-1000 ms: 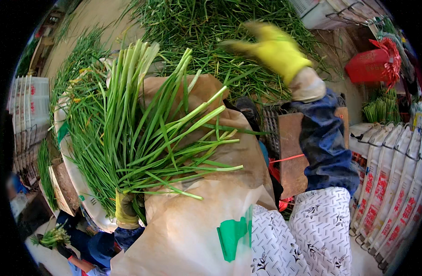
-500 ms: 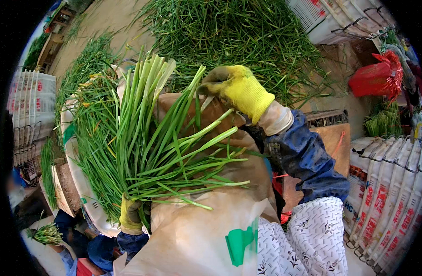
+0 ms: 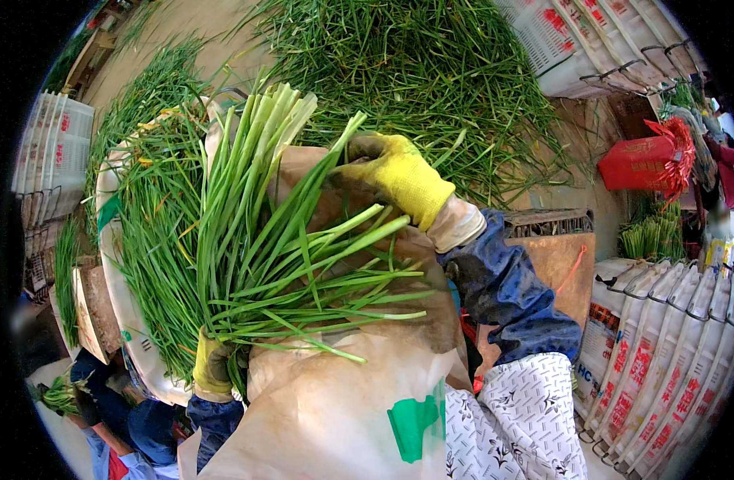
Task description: The person bunches green onions together by hand, secures them with a red tie, and places them into a crate.
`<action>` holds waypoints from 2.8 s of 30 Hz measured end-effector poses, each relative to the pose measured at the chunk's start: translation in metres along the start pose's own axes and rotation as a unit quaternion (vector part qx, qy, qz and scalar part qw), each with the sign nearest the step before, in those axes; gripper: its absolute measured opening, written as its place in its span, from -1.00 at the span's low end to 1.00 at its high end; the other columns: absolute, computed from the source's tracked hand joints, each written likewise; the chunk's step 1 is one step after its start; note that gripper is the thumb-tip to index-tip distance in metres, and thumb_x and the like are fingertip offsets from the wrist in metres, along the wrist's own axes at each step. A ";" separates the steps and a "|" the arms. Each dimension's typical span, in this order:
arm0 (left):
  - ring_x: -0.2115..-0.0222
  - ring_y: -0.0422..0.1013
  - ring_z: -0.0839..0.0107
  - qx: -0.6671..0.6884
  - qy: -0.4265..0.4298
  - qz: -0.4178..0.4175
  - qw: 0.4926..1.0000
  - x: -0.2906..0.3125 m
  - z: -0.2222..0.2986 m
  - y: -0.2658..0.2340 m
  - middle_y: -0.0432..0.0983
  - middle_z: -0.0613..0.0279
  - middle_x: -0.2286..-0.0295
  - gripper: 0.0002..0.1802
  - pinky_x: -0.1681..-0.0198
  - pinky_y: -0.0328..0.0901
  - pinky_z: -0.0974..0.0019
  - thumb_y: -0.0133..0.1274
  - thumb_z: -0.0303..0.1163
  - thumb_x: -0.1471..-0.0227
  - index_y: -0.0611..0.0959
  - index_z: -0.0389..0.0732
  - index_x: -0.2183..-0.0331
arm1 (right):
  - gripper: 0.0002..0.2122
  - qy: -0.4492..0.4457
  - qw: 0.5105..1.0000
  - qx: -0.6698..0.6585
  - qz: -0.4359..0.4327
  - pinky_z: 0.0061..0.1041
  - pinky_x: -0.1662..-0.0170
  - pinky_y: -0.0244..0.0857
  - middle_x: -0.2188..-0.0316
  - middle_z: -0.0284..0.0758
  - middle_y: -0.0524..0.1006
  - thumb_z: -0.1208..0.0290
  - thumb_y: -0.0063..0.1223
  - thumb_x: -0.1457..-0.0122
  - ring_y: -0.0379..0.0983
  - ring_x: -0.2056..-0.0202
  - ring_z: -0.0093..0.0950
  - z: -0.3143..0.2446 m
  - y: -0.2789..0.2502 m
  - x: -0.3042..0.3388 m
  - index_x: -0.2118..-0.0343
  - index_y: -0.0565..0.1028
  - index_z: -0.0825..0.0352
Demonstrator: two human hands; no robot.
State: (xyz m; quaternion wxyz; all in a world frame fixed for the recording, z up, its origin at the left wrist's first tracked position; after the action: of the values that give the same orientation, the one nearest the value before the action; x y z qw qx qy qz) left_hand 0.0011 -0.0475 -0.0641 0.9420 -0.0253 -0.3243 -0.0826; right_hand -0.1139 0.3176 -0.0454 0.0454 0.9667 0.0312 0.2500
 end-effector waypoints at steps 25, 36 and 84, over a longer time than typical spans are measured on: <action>0.34 0.48 0.41 -0.076 -0.020 0.025 0.997 0.000 -0.007 -0.004 0.59 0.20 0.36 -0.56 0.20 0.37 0.37 0.29 -0.54 0.28 0.59 -0.33 0.23 | -0.83 -0.152 0.980 0.118 0.056 -0.67 0.39 0.30 0.51 -0.36 0.56 0.41 0.19 -0.09 0.42 0.50 -0.64 -0.097 0.017 0.012 0.37 0.56 0.44; 0.41 0.45 0.47 -0.119 -0.022 0.064 0.991 0.009 0.012 0.003 0.60 0.16 0.40 -0.54 0.26 0.34 0.39 0.30 -0.47 0.32 0.61 -0.37 0.25 | -0.54 -0.230 0.805 0.458 0.300 -0.55 0.21 0.37 0.31 -0.23 0.59 0.18 0.22 -0.07 0.51 0.31 -0.48 -0.162 -0.125 -0.025 0.07 0.47 0.40; 0.57 0.41 0.42 0.251 0.031 0.047 0.966 -0.003 -0.007 0.011 0.51 0.20 0.40 -0.54 0.59 0.30 0.48 0.16 -0.35 0.10 0.48 -0.31 0.13 | -0.46 -0.308 0.888 0.337 0.055 -0.34 -0.09 0.24 0.01 -0.22 0.42 0.60 0.15 0.11 0.33 -0.04 -0.24 0.009 -0.042 0.095 -0.03 0.47 0.08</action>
State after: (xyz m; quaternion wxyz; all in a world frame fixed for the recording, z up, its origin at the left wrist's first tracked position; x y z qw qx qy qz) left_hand 0.0048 -0.0368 -0.0715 0.9308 0.1991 -0.3033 0.0449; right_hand -0.0281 0.3663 -0.0119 -0.2900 0.9523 0.0449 -0.0841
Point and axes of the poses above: each hand's wrist, its own x-axis away from the middle knuckle, its own y-axis out of the palm, z = x × y, the point moved 5 cm from there along -x, towards the middle knuckle
